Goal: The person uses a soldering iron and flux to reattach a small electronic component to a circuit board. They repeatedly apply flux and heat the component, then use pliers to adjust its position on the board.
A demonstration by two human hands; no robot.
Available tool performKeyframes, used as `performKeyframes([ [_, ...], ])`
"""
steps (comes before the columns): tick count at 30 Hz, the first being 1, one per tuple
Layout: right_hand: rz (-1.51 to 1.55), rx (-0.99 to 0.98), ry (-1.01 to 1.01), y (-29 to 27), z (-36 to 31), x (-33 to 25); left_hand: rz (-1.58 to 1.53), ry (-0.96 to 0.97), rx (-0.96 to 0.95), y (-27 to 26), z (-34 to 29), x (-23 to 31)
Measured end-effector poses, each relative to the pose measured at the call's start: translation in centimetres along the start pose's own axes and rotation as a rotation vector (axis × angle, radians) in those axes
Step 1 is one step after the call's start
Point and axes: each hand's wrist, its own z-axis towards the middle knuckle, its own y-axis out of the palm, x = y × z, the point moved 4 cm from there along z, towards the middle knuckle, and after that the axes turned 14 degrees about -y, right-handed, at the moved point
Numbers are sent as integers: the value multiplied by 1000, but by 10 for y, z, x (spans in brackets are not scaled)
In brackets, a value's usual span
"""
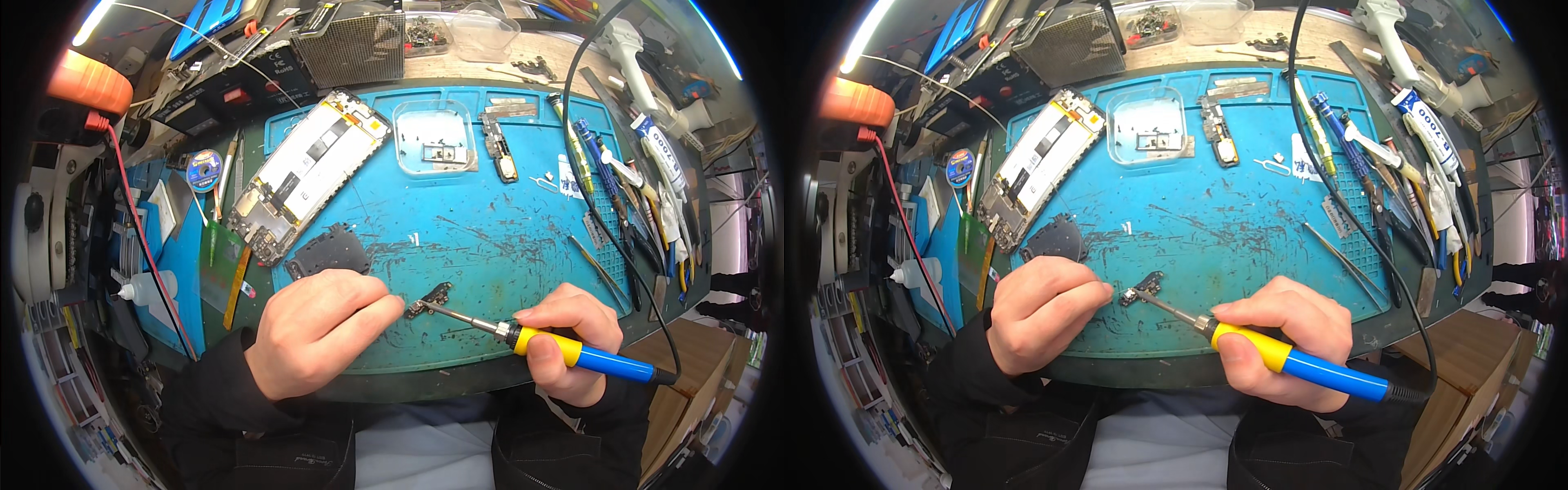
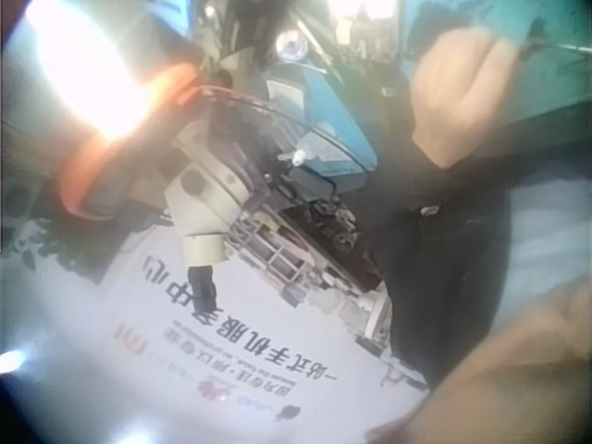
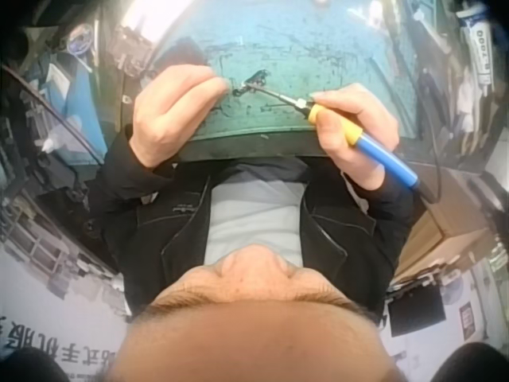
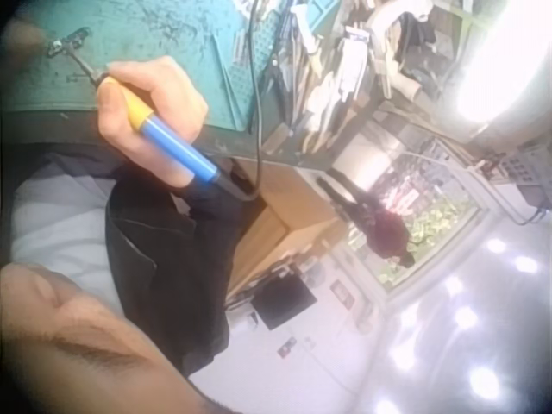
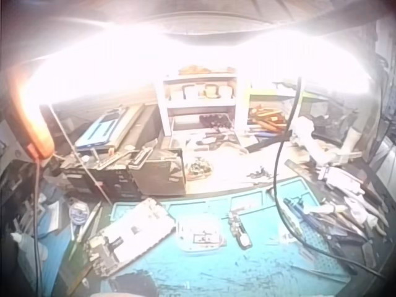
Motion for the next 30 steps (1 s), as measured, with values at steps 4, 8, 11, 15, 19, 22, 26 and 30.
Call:
performKeyframes([
  [4, 3, -1, -1, 0, -1, 0, 4, 3, -1, 0, 0, 0],
  [8, 8, 2, 0, -2, -1, -1, -5, -4, 4, -1, 1, 1],
  [11, 16, 25, -7, -3, -1, -1, -7, -7, 8, -1, 2, 1],
  [15, 26, 21, -7, -4, -2, -1, -16, 19, 16, 2, -1, -2],
  [19, 25, 28, -20, -5, -2, -1, -53, 40, -36, -10, 0, 6],
  [22, 12, 39, -27, -6, -3, -2, 136, 10, -69, -17, -10, 16],
  [26, 1, 12, -33, -4, -1, -4, 213, 23, 58, -1, -8, 21],
  [30, -7, 2, -44, -4, -1, -3, 218, 26, 57, -2, -7, 24],
])
